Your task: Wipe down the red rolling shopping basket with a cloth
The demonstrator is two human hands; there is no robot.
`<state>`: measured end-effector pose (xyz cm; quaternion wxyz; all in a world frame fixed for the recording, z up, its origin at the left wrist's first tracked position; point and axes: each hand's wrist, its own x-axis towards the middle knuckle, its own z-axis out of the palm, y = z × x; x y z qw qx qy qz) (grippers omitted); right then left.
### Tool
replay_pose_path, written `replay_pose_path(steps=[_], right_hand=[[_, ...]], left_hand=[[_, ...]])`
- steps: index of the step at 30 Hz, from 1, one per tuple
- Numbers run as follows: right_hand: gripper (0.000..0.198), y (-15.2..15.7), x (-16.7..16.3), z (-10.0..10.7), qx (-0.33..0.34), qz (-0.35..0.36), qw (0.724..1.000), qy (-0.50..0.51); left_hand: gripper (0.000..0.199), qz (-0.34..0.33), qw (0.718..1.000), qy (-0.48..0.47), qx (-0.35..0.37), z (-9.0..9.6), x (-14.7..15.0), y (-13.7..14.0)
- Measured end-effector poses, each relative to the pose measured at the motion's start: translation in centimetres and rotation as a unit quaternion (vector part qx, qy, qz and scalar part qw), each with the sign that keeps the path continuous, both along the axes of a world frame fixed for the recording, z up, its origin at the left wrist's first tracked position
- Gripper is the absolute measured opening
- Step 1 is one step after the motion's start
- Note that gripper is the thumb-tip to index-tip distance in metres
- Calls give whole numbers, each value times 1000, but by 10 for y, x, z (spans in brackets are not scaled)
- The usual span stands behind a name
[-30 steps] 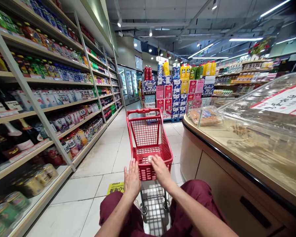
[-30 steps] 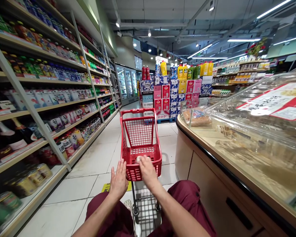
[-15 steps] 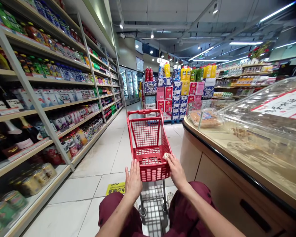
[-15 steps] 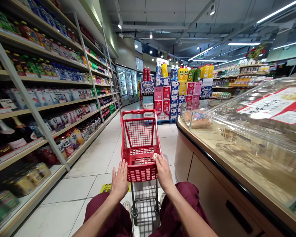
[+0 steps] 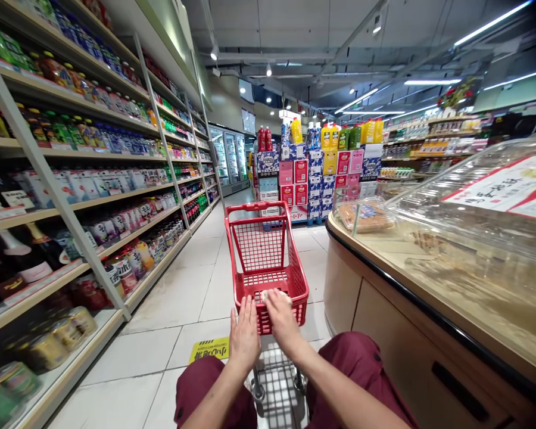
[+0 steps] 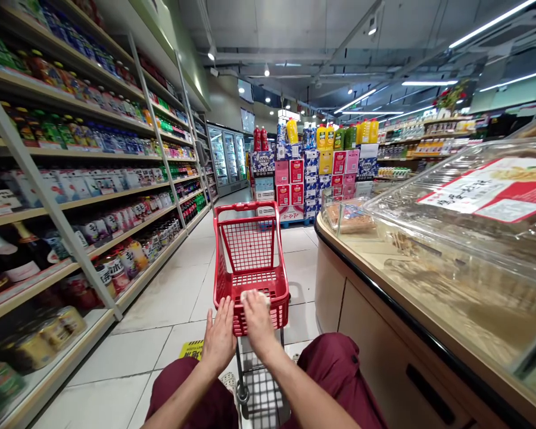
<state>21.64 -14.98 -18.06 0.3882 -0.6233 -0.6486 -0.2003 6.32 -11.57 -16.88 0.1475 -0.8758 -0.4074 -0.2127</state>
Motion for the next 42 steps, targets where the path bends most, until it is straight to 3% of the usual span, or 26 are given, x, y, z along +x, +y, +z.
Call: replay_pose_path(steps=[4,8,12,16,19,25,28,32,35,38,42], right_hand=[[38,7,-29,15,-14,31,998,46],[43,-4,-6,33,-13,61,983,175],[49,-15,20,30,26,-2,972,233],[47,-23,32,18,-34,16,986,165],[45,-26,30,17,-53,9,983,174],[45,-31,30,23,-40,-7,984,176],[44,-36,37,24,-49,-5,986,157],[43,-38,34,21,-40,-4,985,165],[43,-36,31,18,-29,-20,985,169],[44,-38,37,18,-53,-10,985,162],[44,-41,40,18,-79,-4,984,161]], left_hand=[[62,-29,999,-34,-15,10,1,1],[54,-53,995,-78,-34,24,37,1],[42,-83,995,-16,-61,30,66,5],[34,-103,995,11,6,34,27,24],[34,-97,994,13,41,39,0,34],[30,-176,983,31,32,32,43,20],[28,-217,975,33,39,37,24,29],[30,-216,973,13,79,42,-12,42],[31,-251,967,7,54,33,15,31],[29,-241,969,-2,45,25,44,22],[31,-223,970,-7,91,28,17,32]])
